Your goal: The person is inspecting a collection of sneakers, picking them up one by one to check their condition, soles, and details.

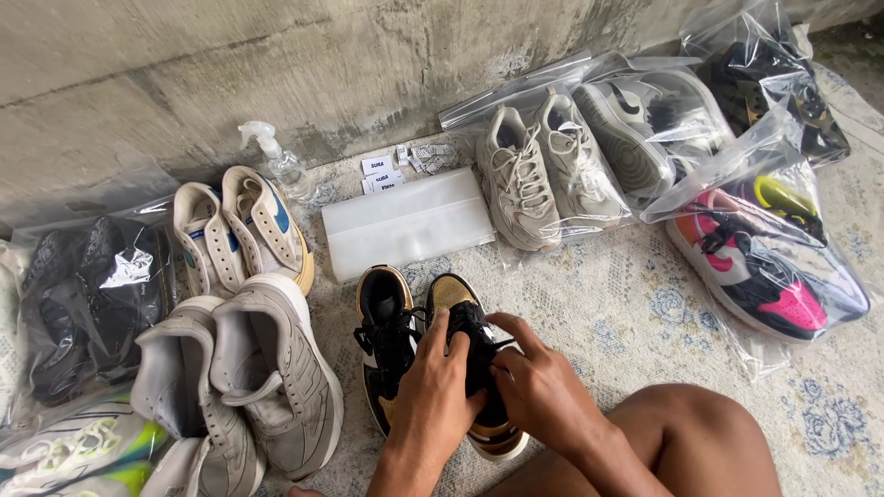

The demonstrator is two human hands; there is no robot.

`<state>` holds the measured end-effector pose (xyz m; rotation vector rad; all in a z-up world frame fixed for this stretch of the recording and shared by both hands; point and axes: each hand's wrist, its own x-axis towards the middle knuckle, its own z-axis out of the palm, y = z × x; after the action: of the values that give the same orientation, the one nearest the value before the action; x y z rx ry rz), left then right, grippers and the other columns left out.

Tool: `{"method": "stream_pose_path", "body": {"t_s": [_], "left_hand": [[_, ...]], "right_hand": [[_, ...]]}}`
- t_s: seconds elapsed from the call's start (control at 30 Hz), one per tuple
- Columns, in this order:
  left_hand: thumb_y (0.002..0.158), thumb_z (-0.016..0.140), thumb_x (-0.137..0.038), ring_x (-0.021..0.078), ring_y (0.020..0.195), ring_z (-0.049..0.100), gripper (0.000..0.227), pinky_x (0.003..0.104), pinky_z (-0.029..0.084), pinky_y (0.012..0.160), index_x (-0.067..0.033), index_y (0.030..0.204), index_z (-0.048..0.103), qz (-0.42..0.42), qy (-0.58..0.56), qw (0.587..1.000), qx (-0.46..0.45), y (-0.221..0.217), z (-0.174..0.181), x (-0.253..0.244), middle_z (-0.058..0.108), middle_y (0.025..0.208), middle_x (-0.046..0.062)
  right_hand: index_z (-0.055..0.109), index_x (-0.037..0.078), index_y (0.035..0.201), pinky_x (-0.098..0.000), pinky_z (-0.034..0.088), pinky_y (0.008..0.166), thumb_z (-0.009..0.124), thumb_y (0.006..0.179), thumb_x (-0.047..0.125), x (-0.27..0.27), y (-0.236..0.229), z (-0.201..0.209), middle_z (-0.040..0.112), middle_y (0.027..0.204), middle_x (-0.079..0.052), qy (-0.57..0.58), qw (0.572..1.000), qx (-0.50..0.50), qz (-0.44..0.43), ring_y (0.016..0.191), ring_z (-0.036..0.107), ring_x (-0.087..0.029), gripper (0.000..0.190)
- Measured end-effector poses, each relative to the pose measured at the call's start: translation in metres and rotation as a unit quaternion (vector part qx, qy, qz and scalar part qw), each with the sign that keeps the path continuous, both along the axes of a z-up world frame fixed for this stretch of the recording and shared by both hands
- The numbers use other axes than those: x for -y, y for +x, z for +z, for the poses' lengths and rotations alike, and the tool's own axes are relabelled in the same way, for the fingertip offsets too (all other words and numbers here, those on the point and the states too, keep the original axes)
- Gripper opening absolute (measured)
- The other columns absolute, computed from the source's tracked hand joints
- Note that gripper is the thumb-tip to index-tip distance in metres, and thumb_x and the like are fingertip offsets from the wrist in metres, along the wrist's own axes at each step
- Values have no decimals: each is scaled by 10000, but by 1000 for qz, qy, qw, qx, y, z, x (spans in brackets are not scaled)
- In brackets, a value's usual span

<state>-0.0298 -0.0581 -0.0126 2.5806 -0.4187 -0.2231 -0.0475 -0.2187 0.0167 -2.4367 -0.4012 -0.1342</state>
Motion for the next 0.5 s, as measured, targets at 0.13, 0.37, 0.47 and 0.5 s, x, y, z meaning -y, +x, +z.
{"method": "stream_pose_path", "body": {"t_s": [0.13, 0.37, 0.47, 0.5], "left_hand": [[719, 792, 71, 507, 1211, 577, 392, 392, 662, 850, 94, 1066, 610, -7, -45, 999, 11, -5, -5, 1, 368, 1498, 421], [827, 690, 119, 404, 988, 737, 151, 222, 692, 529, 77, 713, 600, -80, -80, 983, 146, -1, -13, 2, 393, 1528, 379], [824, 682, 143, 186, 434, 692, 154, 176, 557, 285, 90, 703, 603, -119, -80, 974, 176, 1, -20, 1, 377, 1540, 375], [824, 682, 143, 186, 434, 692, 154, 176, 557, 285, 90, 703, 603, -121, -80, 974, 175, 0, -19, 1, 377, 1540, 375]], "right_hand": [[725, -26, 720, -302, 633, 512, 692, 772, 5, -3, -2, -9, 612, 1392, -106, -2, 1000, 11, -16, 543, 726, -214, 68], [763, -14, 728, -301, 656, 608, 745, 717, 46, 0, 1, -5, 600, 1429, -140, -45, 998, 5, -44, 719, 776, -243, 64], [678, -75, 700, -327, 695, 586, 843, 614, 32, 4, 7, -21, 512, 1494, -265, -87, 996, -1, -37, 836, 782, -341, 215], [678, -75, 700, -327, 695, 586, 843, 614, 32, 3, 6, -20, 512, 1494, -265, -86, 996, -2, -38, 836, 782, -341, 215]]}}
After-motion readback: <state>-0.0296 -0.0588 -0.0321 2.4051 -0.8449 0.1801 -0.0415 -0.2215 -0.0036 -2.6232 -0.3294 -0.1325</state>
